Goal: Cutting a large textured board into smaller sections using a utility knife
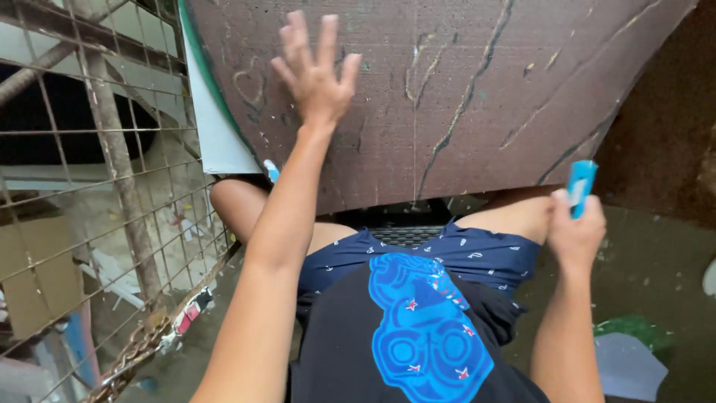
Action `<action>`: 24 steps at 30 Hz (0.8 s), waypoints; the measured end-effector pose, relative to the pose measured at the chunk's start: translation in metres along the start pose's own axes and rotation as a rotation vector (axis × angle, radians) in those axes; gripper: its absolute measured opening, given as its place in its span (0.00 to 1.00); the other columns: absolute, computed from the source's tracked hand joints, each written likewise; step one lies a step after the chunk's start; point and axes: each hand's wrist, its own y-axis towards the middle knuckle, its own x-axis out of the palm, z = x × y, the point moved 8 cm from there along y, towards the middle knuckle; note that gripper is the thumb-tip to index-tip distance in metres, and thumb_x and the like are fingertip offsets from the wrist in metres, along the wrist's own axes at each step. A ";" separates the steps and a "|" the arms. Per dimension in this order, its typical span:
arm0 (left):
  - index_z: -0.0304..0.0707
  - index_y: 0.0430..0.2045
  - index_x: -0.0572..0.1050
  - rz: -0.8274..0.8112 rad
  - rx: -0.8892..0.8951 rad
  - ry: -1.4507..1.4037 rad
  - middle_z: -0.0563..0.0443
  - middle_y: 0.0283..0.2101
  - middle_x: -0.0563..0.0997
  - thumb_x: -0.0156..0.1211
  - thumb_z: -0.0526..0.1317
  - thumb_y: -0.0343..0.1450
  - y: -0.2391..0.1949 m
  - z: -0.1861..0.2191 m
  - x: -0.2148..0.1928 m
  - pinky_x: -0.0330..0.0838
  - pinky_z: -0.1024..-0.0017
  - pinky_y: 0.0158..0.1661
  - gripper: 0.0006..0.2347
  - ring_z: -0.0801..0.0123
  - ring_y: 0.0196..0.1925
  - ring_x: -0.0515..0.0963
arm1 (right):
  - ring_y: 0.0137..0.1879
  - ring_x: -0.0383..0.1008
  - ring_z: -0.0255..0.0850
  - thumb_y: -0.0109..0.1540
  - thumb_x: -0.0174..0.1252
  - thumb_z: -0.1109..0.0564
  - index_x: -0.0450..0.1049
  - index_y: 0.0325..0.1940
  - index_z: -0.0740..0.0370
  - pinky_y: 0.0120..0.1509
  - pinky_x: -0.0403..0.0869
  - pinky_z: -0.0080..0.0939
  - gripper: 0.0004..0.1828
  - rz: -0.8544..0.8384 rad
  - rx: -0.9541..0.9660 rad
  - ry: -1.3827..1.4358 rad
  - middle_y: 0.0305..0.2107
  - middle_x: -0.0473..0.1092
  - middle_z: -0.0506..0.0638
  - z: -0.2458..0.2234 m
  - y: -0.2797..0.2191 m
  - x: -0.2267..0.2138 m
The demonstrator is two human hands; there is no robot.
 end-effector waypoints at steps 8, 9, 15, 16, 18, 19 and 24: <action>0.50 0.75 0.47 -0.066 -0.636 -0.060 0.41 0.76 0.49 0.62 0.55 0.75 -0.036 -0.107 -0.088 0.56 0.42 0.65 0.36 0.40 0.73 0.55 | 0.33 0.60 0.27 0.70 0.67 0.47 0.66 0.33 0.48 0.37 0.67 0.34 0.18 0.200 0.215 0.665 0.26 0.62 0.36 0.064 0.166 0.059; 0.47 0.75 0.49 -0.111 -0.652 -0.118 0.44 0.74 0.51 0.61 0.53 0.74 -0.038 -0.107 -0.091 0.61 0.45 0.61 0.36 0.40 0.69 0.60 | 0.33 0.61 0.26 0.68 0.69 0.48 0.70 0.34 0.49 0.39 0.68 0.33 0.15 0.202 0.216 0.675 0.27 0.64 0.36 0.068 0.175 0.067; 0.51 0.73 0.50 -0.038 -0.903 -0.283 0.35 0.69 0.62 0.56 0.58 0.73 -0.038 -0.150 -0.086 0.58 0.43 0.63 0.35 0.36 0.68 0.62 | 0.33 0.68 0.32 0.63 0.74 0.47 0.70 0.36 0.52 0.41 0.71 0.37 0.17 0.364 0.233 0.689 0.27 0.69 0.42 0.052 0.177 0.058; 0.51 0.73 0.50 -0.037 -0.898 -0.282 0.35 0.69 0.62 0.56 0.58 0.73 -0.035 -0.149 -0.091 0.58 0.43 0.63 0.35 0.36 0.68 0.62 | 0.33 0.68 0.32 0.63 0.74 0.47 0.70 0.36 0.52 0.41 0.71 0.37 0.17 0.367 0.235 0.693 0.27 0.69 0.42 0.050 0.171 0.052; 0.50 0.72 0.54 -0.010 -0.920 -0.310 0.35 0.66 0.65 0.52 0.62 0.73 -0.031 -0.149 -0.099 0.64 0.50 0.61 0.34 0.42 0.64 0.72 | 0.33 0.71 0.33 0.62 0.76 0.52 0.72 0.34 0.54 0.40 0.74 0.40 0.17 0.521 0.154 0.684 0.27 0.71 0.44 0.043 0.159 0.028; 0.50 0.72 0.54 -0.010 -0.920 -0.311 0.35 0.66 0.65 0.52 0.62 0.73 -0.029 -0.157 -0.096 0.64 0.50 0.61 0.34 0.42 0.64 0.72 | 0.33 0.71 0.33 0.62 0.76 0.52 0.72 0.34 0.54 0.40 0.74 0.40 0.17 0.521 0.153 0.684 0.27 0.71 0.44 0.043 0.152 0.019; 0.31 0.58 0.70 0.047 -0.872 -0.482 0.44 0.58 0.77 0.49 0.65 0.71 -0.033 -0.155 -0.117 0.71 0.64 0.55 0.34 0.57 0.58 0.77 | 0.37 0.75 0.34 0.63 0.76 0.46 0.72 0.41 0.55 0.40 0.75 0.43 0.19 0.676 0.337 0.682 0.31 0.72 0.44 0.063 0.083 -0.042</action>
